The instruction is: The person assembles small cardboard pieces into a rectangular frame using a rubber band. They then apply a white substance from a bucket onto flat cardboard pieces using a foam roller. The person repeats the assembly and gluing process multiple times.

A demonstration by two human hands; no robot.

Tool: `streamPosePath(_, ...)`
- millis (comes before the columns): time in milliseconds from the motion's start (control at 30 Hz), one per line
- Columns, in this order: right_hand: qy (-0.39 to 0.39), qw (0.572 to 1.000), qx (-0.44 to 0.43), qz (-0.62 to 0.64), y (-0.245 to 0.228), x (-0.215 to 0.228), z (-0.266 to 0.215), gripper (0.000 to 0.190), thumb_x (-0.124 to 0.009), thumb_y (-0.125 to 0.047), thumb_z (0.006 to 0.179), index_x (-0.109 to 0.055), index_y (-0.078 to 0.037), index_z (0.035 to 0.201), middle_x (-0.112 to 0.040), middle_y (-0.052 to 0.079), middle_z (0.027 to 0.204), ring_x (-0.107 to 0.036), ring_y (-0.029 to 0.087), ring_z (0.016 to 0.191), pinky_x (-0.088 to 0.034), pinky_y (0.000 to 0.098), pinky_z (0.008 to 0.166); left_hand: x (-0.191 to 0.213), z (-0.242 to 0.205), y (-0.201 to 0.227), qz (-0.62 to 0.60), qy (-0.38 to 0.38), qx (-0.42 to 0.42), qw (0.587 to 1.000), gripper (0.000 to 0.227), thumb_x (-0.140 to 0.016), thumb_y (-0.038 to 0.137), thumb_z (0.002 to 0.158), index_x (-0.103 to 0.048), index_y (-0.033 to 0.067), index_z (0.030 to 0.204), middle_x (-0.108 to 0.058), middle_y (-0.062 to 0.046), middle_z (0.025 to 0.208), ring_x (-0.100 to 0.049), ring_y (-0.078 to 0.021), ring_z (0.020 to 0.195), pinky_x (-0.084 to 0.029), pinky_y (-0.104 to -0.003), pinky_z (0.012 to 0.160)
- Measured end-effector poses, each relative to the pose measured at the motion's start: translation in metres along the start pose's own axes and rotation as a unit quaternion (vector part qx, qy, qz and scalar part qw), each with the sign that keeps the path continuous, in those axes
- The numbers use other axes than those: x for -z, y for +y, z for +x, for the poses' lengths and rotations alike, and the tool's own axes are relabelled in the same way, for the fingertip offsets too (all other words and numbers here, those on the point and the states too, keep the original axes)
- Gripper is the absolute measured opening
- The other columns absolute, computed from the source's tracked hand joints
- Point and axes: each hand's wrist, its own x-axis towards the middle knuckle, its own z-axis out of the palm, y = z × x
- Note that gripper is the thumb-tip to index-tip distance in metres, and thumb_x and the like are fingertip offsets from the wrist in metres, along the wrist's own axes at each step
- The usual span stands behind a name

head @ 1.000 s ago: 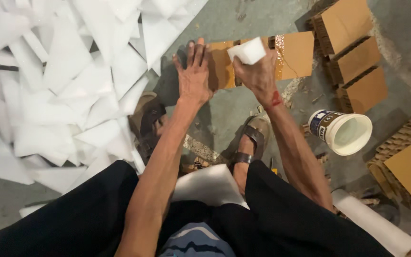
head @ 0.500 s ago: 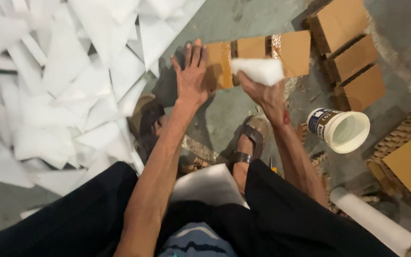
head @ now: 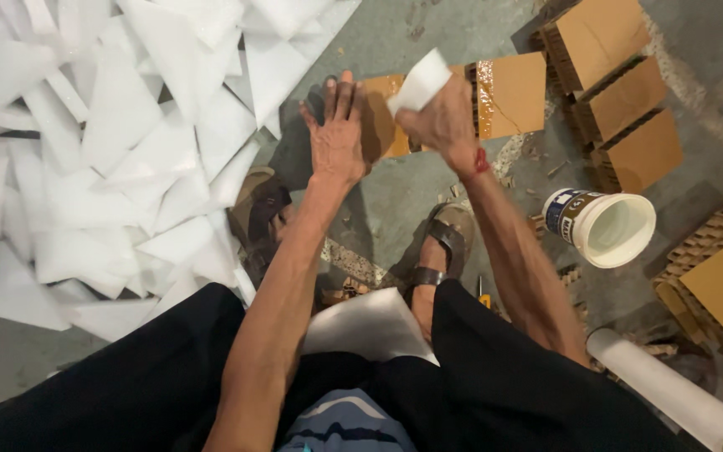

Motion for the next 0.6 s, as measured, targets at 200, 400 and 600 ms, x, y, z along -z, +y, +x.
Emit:
streamPosePath(200, -0.132, 0.969, -0.186, 0.092, -0.036, 0.026, -0.065, 0.018, -0.077, -0.013, 0.078, -0.071, 0.001, 0.088, -0.072, 0.012, 0.068, -0.071, 0.022, 0.057, -0.059, 0.0330, 0.056, 0.000, 0.004, 0.001, 0.014, -0.019, 0.009, 1.000, 0.129, -0.092, 0.045, 0.062, -0.018, 0.0081, 0.161, -0.011, -0.011, 0.169, -0.008, -0.0331, 0.157, -0.010, -0.075, 0.119)
streamPosePath(400, 0.026, 0.869, -0.393, 0.300, -0.036, 0.084, -0.152, 0.026, -0.080, -0.023, 0.091, -0.071, -0.001, 0.102, -0.074, 0.006, 0.082, -0.071, 0.015, 0.071, -0.059, 0.0283, 0.064, -0.002, 0.004, -0.002, 0.043, -0.022, 0.003, 0.999, 0.121, -0.089, 0.045, 0.067, -0.021, 0.0108, 0.161, -0.010, -0.012, 0.171, -0.007, -0.0324, 0.157, -0.013, -0.075, 0.118)
streamPosePath(600, 0.306, 0.661, -0.382, 0.568, -0.010, 0.165, -0.288, 0.034, -0.075, -0.022, 0.094, -0.072, -0.004, 0.122, -0.072, 0.007, 0.094, -0.065, 0.014, 0.079, -0.054, 0.0267, 0.070, -0.004, 0.004, 0.000, 0.043, -0.018, -0.028, 0.999, 0.120, -0.088, 0.048, 0.069, -0.026, 0.0092, 0.163, -0.016, -0.014, 0.173, -0.011, -0.0328, 0.160, -0.014, -0.079, 0.114)
